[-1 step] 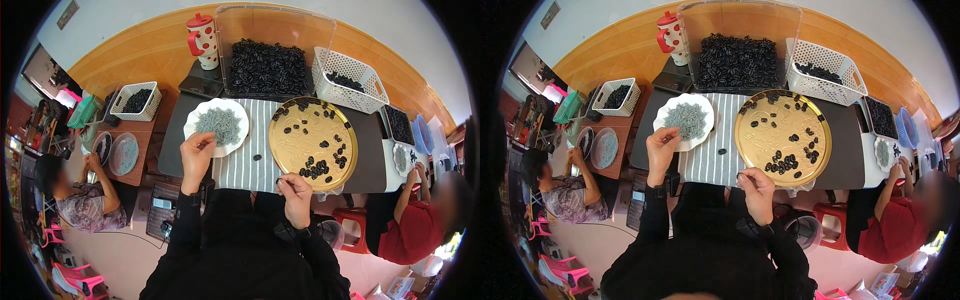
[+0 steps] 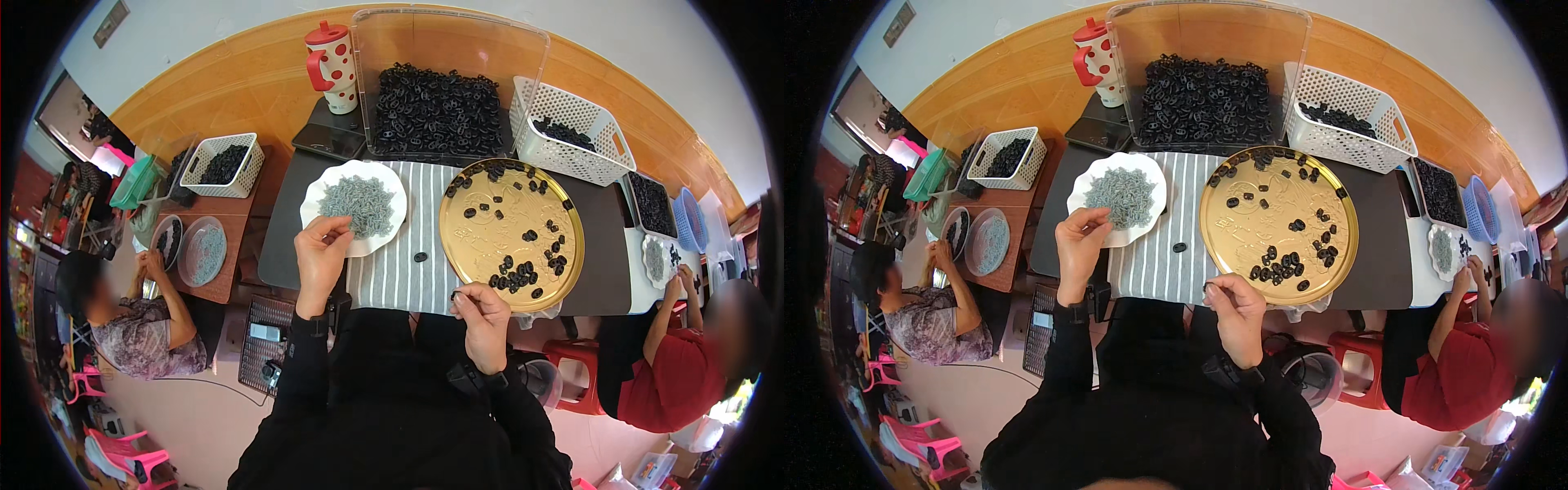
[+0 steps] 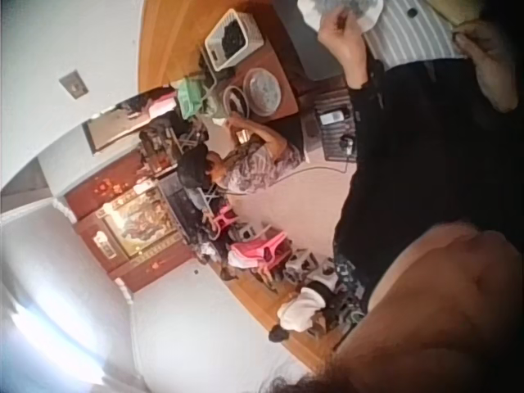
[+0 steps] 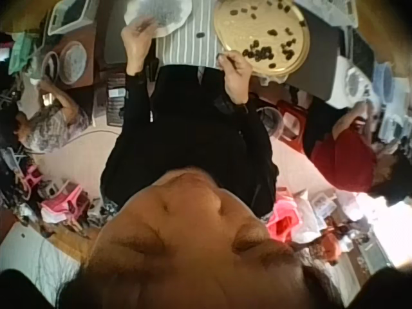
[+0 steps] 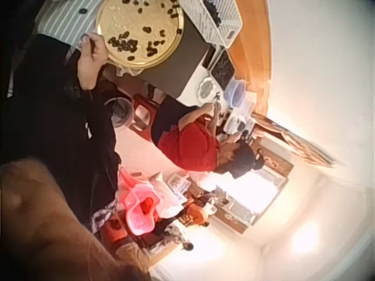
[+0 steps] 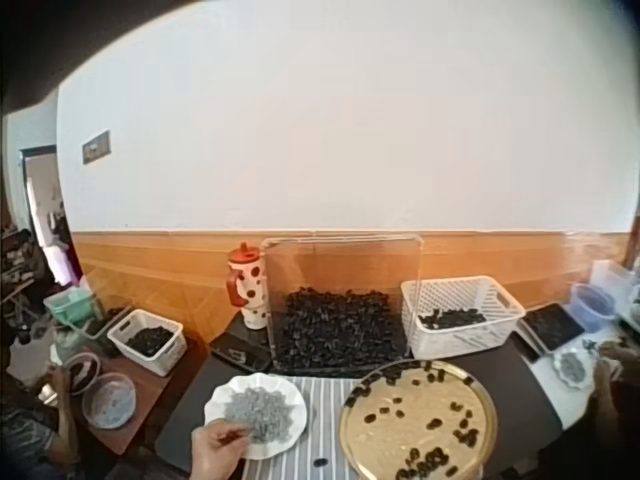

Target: The person picks up a black plastic piece from a tray and a small grey pin from a plate, then joins them together by hand. They repeat this process, placing each assembled component back onto the tray.

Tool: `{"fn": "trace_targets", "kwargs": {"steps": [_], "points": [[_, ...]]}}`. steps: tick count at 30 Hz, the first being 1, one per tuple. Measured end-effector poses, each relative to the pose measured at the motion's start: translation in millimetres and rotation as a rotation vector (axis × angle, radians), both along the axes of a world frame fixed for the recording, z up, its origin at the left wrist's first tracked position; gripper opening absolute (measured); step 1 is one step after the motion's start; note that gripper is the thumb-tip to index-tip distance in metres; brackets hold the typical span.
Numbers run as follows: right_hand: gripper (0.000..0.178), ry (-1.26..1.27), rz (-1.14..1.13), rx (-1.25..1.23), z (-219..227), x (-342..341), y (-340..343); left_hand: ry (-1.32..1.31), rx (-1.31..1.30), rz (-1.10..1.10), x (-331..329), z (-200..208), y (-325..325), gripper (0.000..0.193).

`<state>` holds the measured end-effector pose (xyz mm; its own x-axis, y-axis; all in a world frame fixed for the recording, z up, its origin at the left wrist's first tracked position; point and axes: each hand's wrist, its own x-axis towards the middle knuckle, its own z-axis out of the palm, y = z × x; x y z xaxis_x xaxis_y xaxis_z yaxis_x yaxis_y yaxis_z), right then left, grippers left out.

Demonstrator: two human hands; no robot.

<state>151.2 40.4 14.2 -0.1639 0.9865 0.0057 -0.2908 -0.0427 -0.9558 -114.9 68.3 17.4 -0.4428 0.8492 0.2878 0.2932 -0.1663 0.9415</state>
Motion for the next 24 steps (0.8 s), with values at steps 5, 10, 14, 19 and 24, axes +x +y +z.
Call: {"fn": "trace_targets", "kwargs": {"steps": [5,10,14,19,24], "points": [[0.009,0.001,0.008,0.003,0,0,-1,0.055,0.005,-0.022,-1,0,-2,0.018],[0.009,-0.006,0.006,-0.009,-2,1,-1,0.155,0.015,-0.017,0,4,-4,0.016],[0.010,0.004,0.006,-0.006,-3,1,-2,0.012,-0.053,-0.011,1,2,-4,0.016],[0.011,0.005,0.039,-0.017,6,-5,0,-0.175,0.030,-0.132,17,14,-15,0.020],[0.012,-0.029,0.089,0.062,9,-25,7,-0.328,0.041,-0.394,58,25,-33,0.022]]}}
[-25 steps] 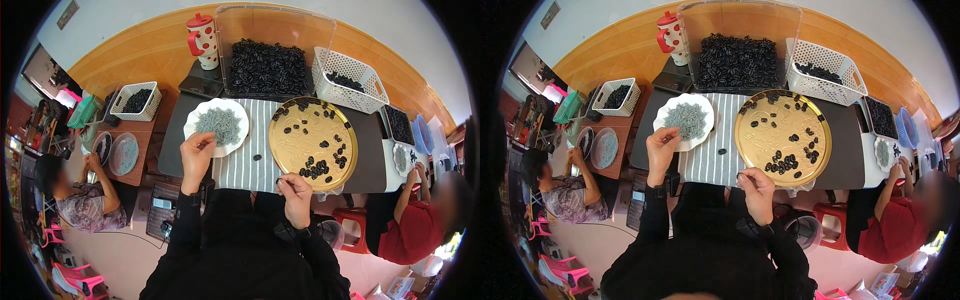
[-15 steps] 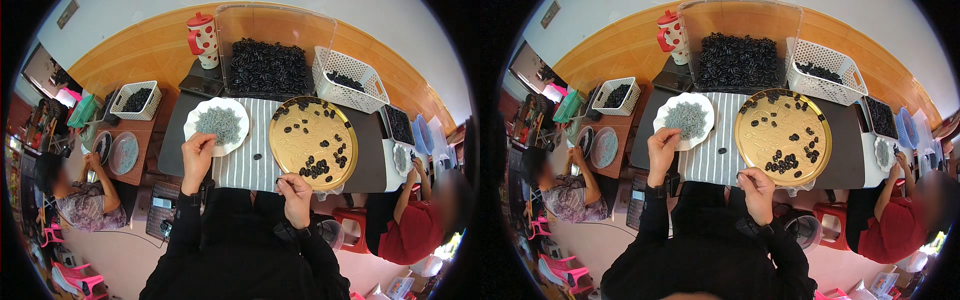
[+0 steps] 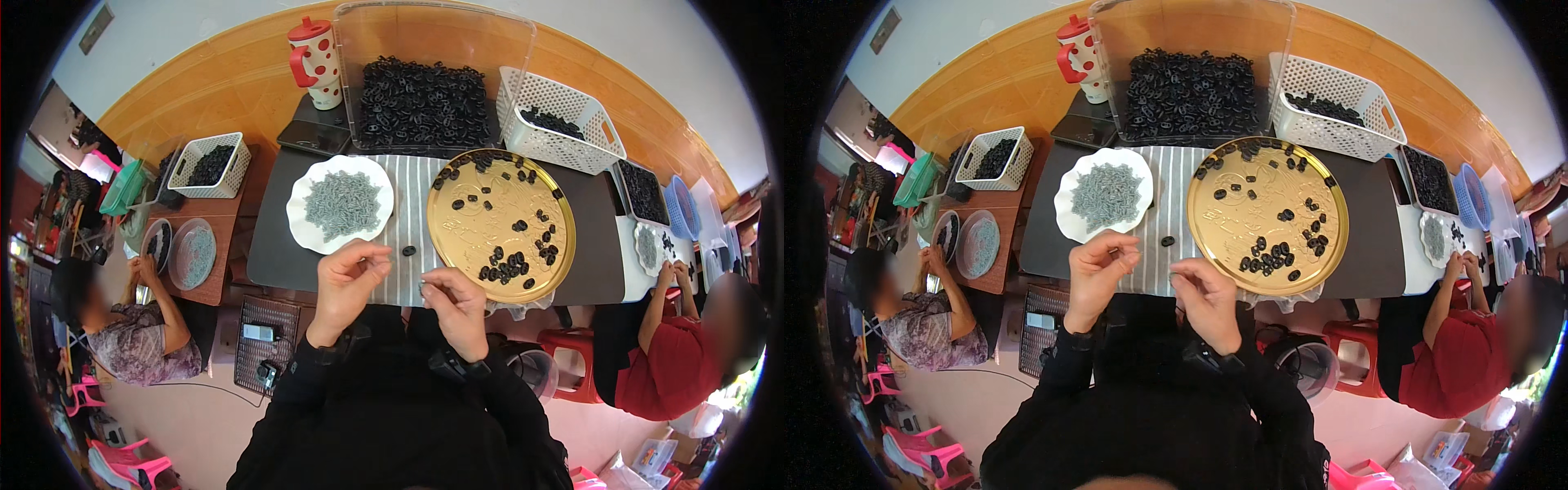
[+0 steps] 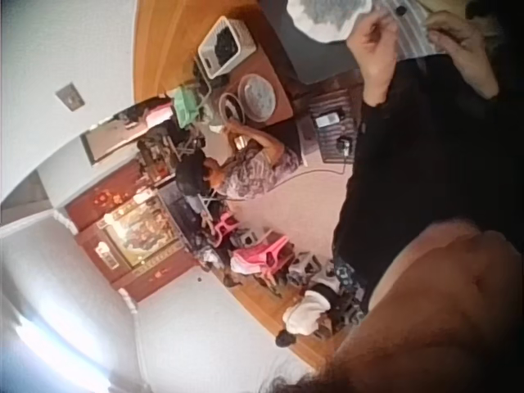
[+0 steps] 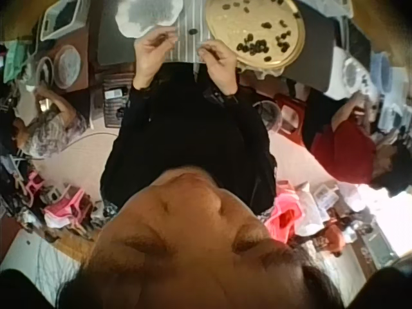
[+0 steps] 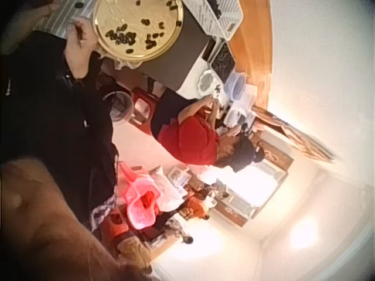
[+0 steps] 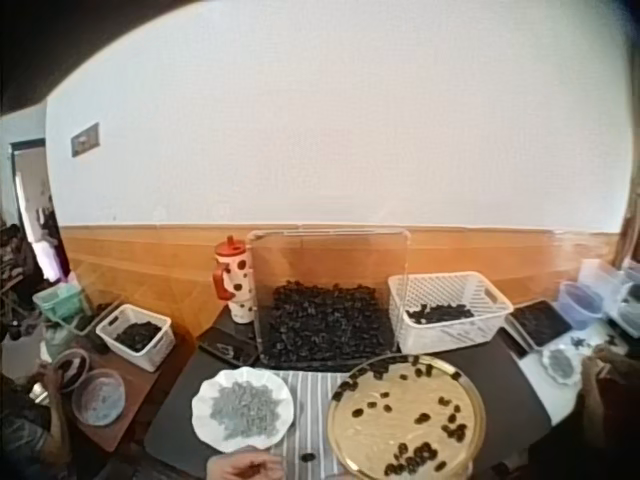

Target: The person picks up a black plastic piece from a tray and a small grey pin from a plate, then joins them together by hand. They repeat this process, placing each assembled component back onto the tray.

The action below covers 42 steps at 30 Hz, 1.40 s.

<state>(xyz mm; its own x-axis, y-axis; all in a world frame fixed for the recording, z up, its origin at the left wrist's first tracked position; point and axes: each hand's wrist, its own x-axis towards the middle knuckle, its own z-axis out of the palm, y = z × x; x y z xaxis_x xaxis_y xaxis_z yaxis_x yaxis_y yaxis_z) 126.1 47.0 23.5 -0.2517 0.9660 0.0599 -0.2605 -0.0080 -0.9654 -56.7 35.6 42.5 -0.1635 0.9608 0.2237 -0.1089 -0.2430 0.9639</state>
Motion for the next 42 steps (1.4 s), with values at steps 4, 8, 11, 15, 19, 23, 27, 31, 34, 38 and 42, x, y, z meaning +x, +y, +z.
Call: {"fn": "trace_targets", "kwargs": {"steps": [4,8,11,15,19,23,27,31,34,38,42], "points": [[0.010,-0.075,0.015,0.084,-4,-10,9,-0.031,-0.031,-0.066,13,-8,-1,0.023],[0.011,-0.114,-0.003,0.186,-5,-13,13,-0.021,-0.036,-0.082,17,-11,-1,0.022],[0.008,-0.165,0.025,0.224,-4,-11,14,0.026,-0.011,-0.090,16,-10,-1,0.022],[0.005,-0.223,0.090,0.233,-6,-6,18,0.143,0.009,-0.128,13,-10,-1,0.023],[0.002,-0.330,0.134,0.359,-1,-2,22,0.178,0.004,-0.182,9,-8,-2,0.023],[0.004,-0.394,0.133,0.462,1,-1,21,0.139,-0.027,-0.220,9,-10,0,0.021],[0.002,-0.382,0.064,0.558,-3,-3,21,0.127,-0.101,-0.198,12,-7,0,0.019],[0.001,-0.379,-0.043,0.418,-8,-2,18,0.527,-0.037,0.017,6,-18,4,0.020],[0.001,-0.370,-0.041,0.354,-13,0,17,0.857,0.256,0.293,16,-14,2,0.018],[0.001,-0.369,-0.021,0.366,-7,0,15,0.415,0.081,0.040,24,-4,-3,0.014],[0.001,-0.348,-0.013,0.353,-3,1,13,0.344,0.099,-0.076,22,-23,0,0.012]]}}
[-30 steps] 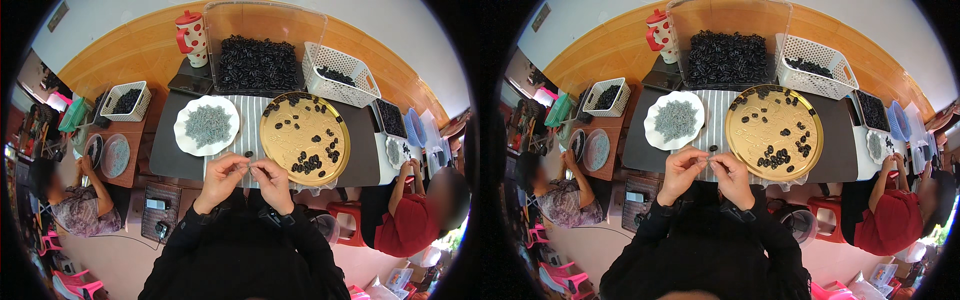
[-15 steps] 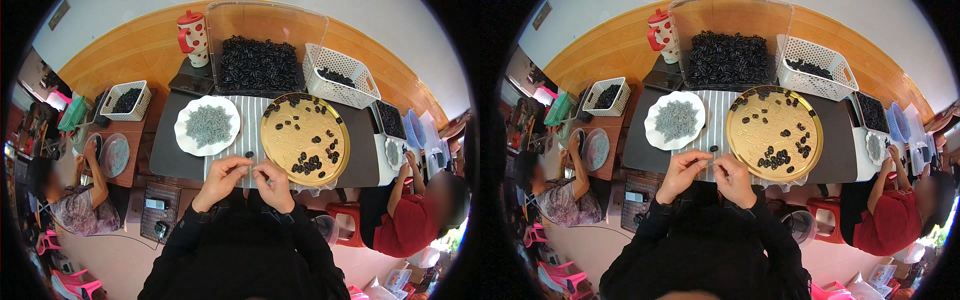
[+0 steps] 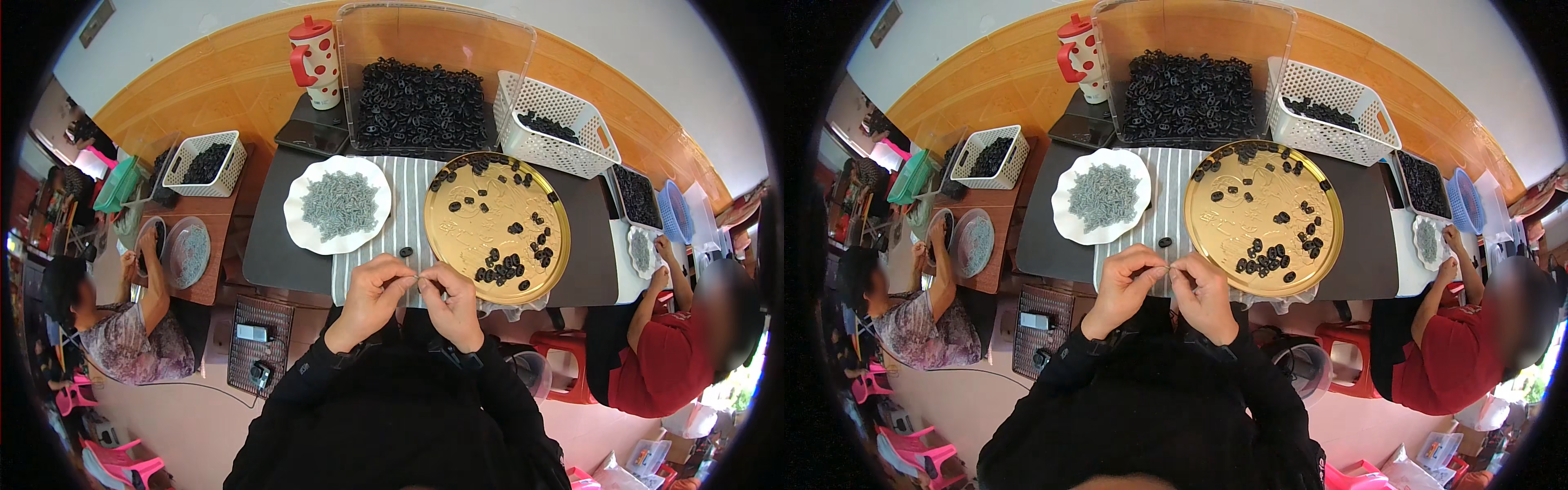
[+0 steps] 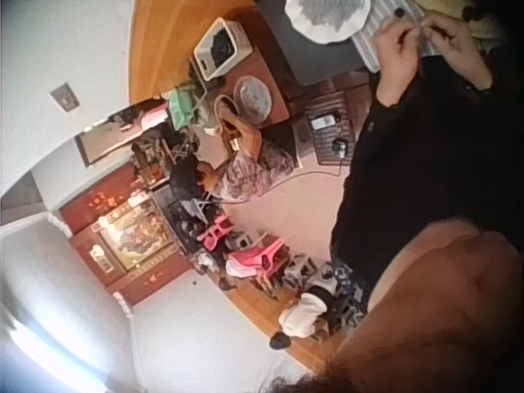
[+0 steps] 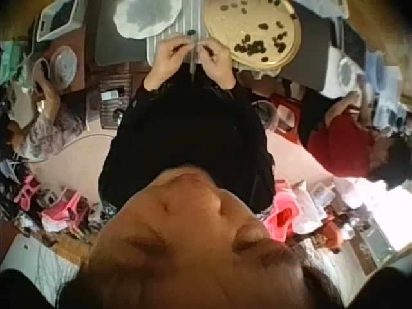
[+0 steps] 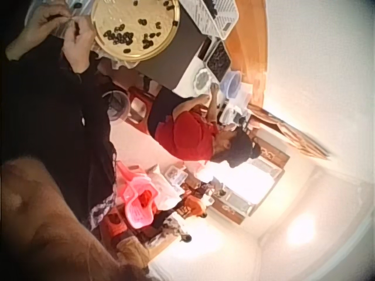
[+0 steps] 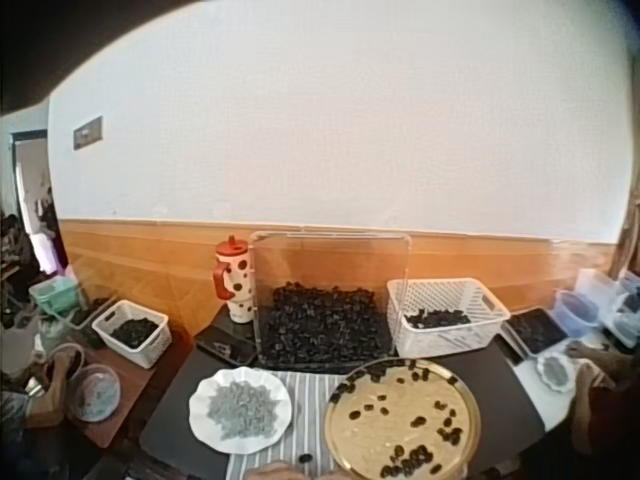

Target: The person picks up a black plastic piece from a tray and a small grey pin from a plate, then joins them together by hand. They repeat this process, placing each assembled component back onto the tray.

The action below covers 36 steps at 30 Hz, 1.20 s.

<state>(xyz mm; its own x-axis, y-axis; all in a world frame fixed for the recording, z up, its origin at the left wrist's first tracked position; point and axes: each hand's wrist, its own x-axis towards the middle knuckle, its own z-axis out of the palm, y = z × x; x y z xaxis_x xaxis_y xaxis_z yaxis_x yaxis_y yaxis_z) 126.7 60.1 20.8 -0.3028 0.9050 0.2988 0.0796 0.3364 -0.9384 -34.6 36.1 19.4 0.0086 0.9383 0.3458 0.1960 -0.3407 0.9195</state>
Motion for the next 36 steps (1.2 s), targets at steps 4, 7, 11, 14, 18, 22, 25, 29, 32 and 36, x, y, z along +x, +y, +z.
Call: {"fn": "trace_targets", "kwargs": {"steps": [4,7,11,14,18,22,25,29,32,36], "points": [[0.001,0.017,-0.004,0.026,-2,2,0,-0.227,-0.153,-0.042,6,5,-4,0.010],[0.002,-0.014,-0.002,0.046,2,4,-1,-0.285,-0.210,-0.051,8,5,-5,0.008],[0.007,0.020,0.001,0.041,5,5,-4,-0.434,-0.250,-0.044,11,0,-6,0.009],[0.012,0.185,-0.114,0.050,1,1,-10,-0.844,-0.439,-0.092,15,-2,-7,0.010],[0.013,0.293,-0.193,0.004,-5,-3,-18,-0.958,-0.426,-0.127,24,-6,-7,0.011],[0.013,0.276,-0.189,0.017,-5,-3,-18,-0.970,-0.420,-0.127,25,-4,-9,0.011],[0.012,0.274,-0.196,0.037,-2,-4,-18,-0.968,-0.432,-0.115,26,-1,-10,0.011],[0.012,0.279,-0.224,0.071,-2,-6,-18,-0.987,-0.410,-0.106,30,-4,-10,0.012],[0.012,0.316,-0.260,0.088,2,-7,-19,-0.952,-0.361,-0.117,33,-5,-11,0.013],[0.014,0.222,-0.281,0.139,5,-4,-18,-0.890,-0.332,-0.096,34,-5,-12,0.012]]}}
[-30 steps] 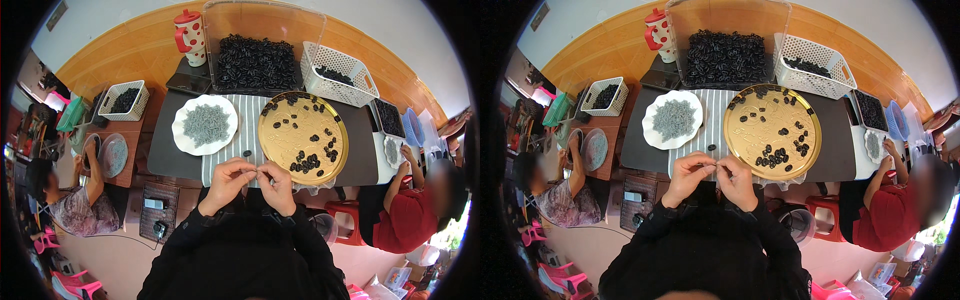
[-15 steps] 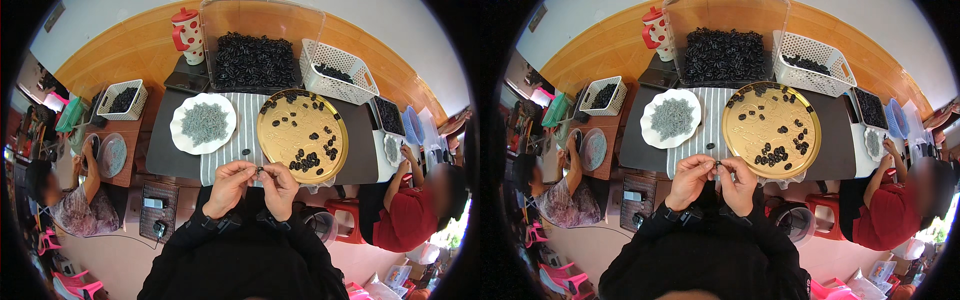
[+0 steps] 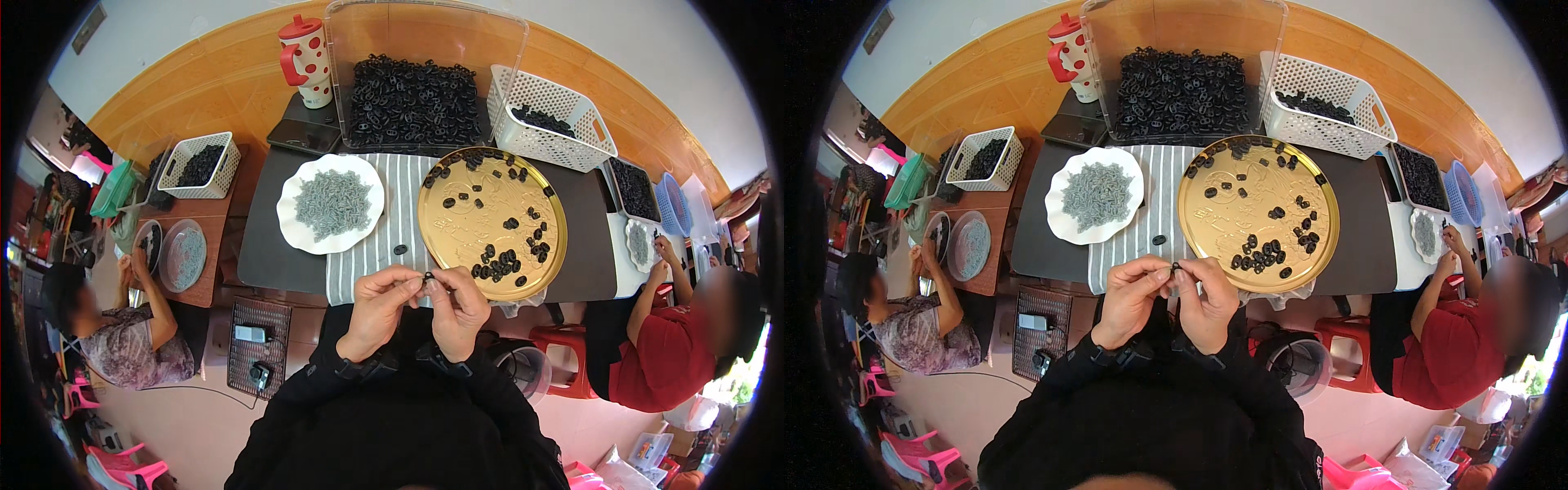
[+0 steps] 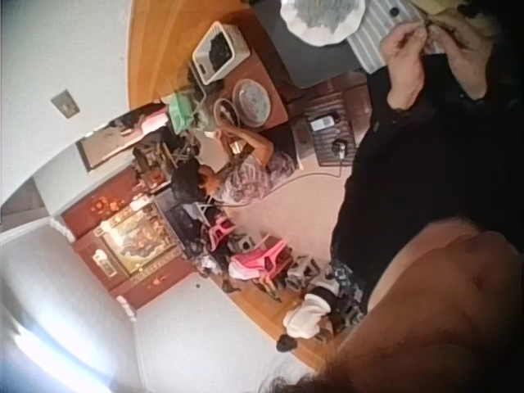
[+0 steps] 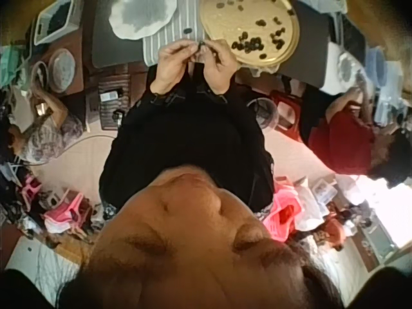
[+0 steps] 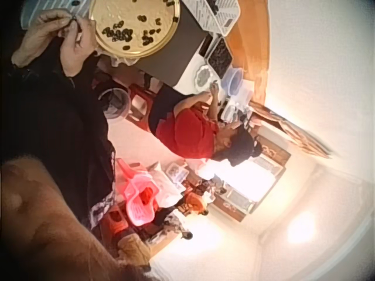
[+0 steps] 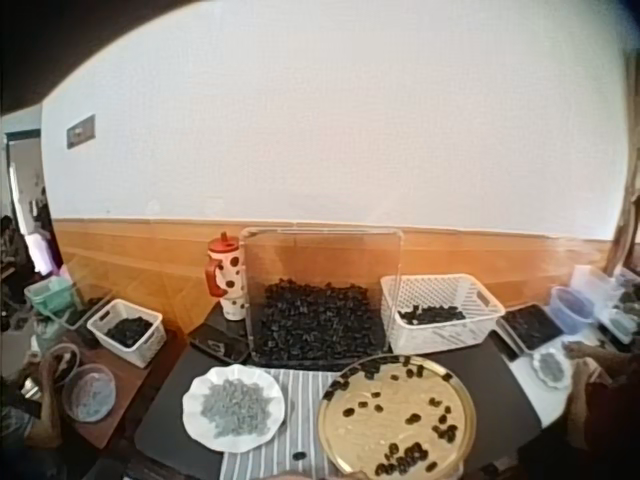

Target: The person picks up a black plastic piece from a tray and a small grey pin from a plate, then joins them together by hand. They repeat this process, placing each assembled component back onto the tray.

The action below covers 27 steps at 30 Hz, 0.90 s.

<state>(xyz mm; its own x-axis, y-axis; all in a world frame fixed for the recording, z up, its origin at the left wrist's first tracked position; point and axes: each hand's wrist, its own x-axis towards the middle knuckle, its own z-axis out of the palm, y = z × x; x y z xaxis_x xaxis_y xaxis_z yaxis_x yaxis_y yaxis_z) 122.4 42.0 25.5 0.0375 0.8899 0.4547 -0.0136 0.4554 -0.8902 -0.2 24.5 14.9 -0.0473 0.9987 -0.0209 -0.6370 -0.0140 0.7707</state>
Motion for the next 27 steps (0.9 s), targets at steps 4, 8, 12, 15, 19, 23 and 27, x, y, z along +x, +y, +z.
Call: {"fn": "trace_targets", "kwargs": {"steps": [4,8,12,15,19,23,27], "points": [[0.016,-0.020,-0.002,0.021,3,1,-1,0.061,0.060,0.008,-1,4,0,0.011],[0.015,-0.048,-0.015,0.027,5,1,-3,0.099,0.081,0.026,-1,5,-1,0.011],[0.016,-0.078,0.000,0.076,5,2,-3,0.198,0.126,0.056,0,6,-1,0.009],[0.017,-0.130,-0.023,0.129,8,6,-3,0.345,0.169,0.080,0,9,-3,0.007],[0.014,-0.227,-0.032,0.178,9,10,-3,0.520,0.214,0.064,-3,13,-6,0.006],[0.013,-0.206,0.010,0.051,7,12,-7,0.531,0.186,0.071,2,6,-9,0.009],[0.012,-0.064,0.017,-0.014,-4,17,-8,0.331,0.118,-0.032,11,12,-10,0.017]]}}
